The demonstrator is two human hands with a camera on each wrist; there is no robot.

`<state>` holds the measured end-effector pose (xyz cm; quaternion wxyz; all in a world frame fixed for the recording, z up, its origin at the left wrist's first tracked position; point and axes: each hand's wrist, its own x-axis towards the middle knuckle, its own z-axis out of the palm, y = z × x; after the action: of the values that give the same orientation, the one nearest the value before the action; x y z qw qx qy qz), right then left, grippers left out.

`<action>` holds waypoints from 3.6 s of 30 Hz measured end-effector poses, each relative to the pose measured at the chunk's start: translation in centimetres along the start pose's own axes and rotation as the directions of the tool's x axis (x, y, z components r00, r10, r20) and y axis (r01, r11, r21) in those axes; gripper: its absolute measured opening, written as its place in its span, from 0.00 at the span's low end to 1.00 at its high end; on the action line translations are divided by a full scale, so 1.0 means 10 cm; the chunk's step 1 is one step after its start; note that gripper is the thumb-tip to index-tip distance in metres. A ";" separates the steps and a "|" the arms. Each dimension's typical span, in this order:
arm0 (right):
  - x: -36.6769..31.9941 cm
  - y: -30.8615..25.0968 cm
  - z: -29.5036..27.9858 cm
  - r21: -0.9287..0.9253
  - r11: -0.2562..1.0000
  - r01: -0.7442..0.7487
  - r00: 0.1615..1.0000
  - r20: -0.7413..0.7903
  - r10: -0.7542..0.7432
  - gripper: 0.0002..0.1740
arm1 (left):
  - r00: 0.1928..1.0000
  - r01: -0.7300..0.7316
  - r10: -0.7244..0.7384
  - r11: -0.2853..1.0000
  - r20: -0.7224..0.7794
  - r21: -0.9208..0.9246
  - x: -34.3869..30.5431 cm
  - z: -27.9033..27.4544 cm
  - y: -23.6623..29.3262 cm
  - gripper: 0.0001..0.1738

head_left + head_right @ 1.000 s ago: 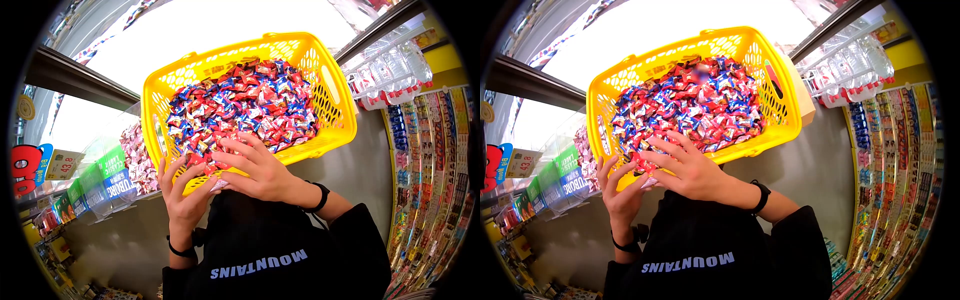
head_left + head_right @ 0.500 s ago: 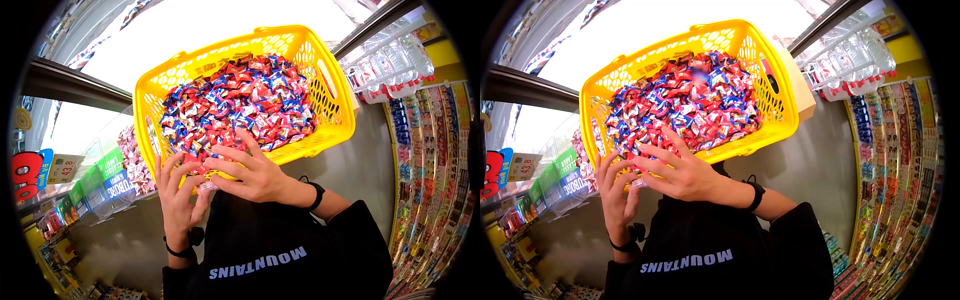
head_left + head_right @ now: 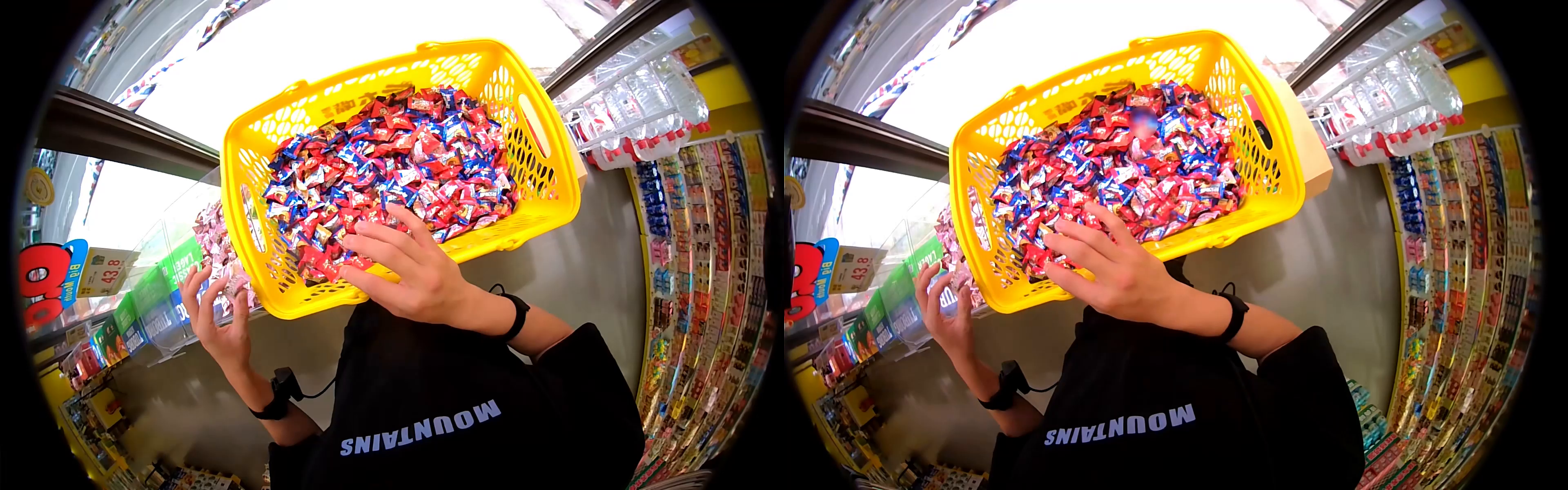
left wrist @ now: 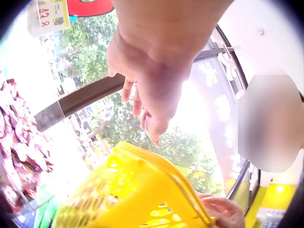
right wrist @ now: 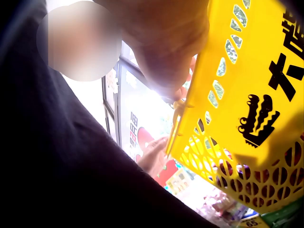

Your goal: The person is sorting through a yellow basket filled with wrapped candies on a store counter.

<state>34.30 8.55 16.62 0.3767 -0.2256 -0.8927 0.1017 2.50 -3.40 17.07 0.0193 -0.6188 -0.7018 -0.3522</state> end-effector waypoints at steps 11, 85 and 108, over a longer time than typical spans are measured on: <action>0.02 -0.01 0.04 -0.027 0.999 -0.039 0.999 -0.003 0.039 0.16 | 0.958 0.235 -0.267 0.940 0.104 0.247 -0.75 0.79 -1.44 0.21; 0.14 0.20 -0.36 0.348 0.935 -0.065 0.976 0.216 -0.012 0.18 | 0.919 -0.351 0.367 0.928 0.142 -0.128 0.11 0.56 1.17 0.16; 0.09 0.16 -0.14 0.106 0.994 0.008 0.995 0.096 -0.018 0.14 | 0.913 -0.388 0.382 0.921 0.144 0.017 0.22 0.58 1.05 0.17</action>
<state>35.27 10.41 17.54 0.3448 -0.1945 -0.9048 0.1570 13.60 1.34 18.71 0.0539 -0.7672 -0.5736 -0.2819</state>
